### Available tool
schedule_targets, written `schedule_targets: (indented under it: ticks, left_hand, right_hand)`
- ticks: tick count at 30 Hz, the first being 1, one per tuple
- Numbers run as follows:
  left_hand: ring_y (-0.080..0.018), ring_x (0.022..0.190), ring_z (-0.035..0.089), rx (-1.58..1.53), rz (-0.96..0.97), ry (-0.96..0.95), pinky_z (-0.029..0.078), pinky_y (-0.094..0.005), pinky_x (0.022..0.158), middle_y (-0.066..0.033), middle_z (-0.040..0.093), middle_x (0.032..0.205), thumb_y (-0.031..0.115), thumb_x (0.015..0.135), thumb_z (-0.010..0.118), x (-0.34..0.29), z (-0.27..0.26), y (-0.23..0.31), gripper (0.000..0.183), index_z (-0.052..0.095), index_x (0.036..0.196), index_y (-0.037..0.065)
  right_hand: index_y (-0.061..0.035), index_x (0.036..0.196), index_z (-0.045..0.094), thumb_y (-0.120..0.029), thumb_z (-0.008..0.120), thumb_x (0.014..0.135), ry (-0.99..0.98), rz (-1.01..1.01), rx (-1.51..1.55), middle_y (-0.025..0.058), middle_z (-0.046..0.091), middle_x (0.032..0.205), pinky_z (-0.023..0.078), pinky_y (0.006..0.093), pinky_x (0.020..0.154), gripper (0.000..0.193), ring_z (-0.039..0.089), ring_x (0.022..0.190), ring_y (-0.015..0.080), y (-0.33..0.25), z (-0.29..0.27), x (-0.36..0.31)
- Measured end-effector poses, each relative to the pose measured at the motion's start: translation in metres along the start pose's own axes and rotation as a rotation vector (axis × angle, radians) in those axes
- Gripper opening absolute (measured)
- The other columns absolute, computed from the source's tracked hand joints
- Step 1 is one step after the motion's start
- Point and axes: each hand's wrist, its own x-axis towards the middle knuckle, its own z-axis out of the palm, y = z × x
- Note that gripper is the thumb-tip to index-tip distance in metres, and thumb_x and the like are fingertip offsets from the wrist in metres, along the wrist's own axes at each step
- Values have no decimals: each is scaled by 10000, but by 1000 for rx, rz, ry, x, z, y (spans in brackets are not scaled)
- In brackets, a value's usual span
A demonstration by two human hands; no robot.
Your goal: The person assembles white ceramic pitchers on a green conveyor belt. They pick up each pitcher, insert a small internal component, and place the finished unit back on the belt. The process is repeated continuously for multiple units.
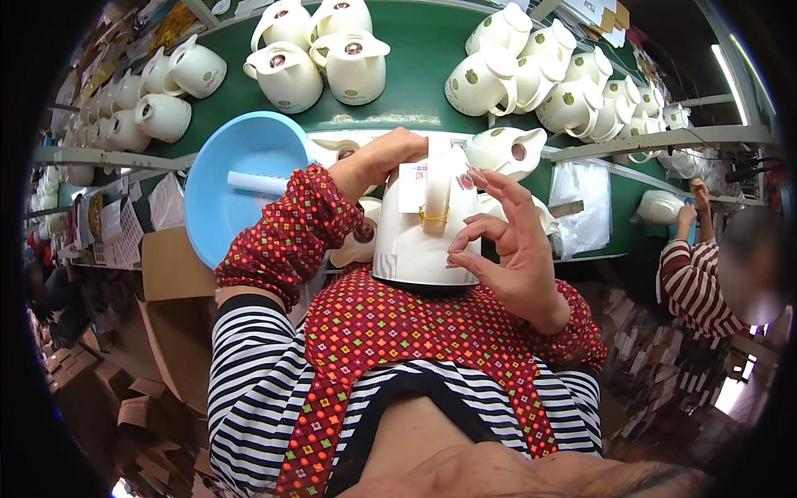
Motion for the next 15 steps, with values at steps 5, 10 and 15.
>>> schedule_targets:
  ticks: [5,10,15]
  left_hand:
    - [-123,928,700,-88,42,54,549,-286,814,-59,751,1078,370,1000,671,-16,1,-6,395,735,1172,20]
    - [-126,967,694,-104,41,111,549,-298,828,-51,736,1116,355,1000,666,-27,1,-4,392,717,1217,32]
    - [-125,979,689,-83,29,155,548,-302,837,-50,734,1119,356,988,675,-36,6,2,397,716,1217,34]
  right_hand:
    - [-19,1571,305,77,762,838,21,28,-2,29,691,1087,462,380,1059,869,721,968,111,11,14,-7]
    - [-27,1571,307,83,765,828,49,17,0,75,617,1306,462,391,1072,880,727,962,119,19,20,-6]
    - [-55,1551,377,95,778,790,10,-58,-158,155,450,1511,488,389,1047,873,736,923,144,27,24,-5]
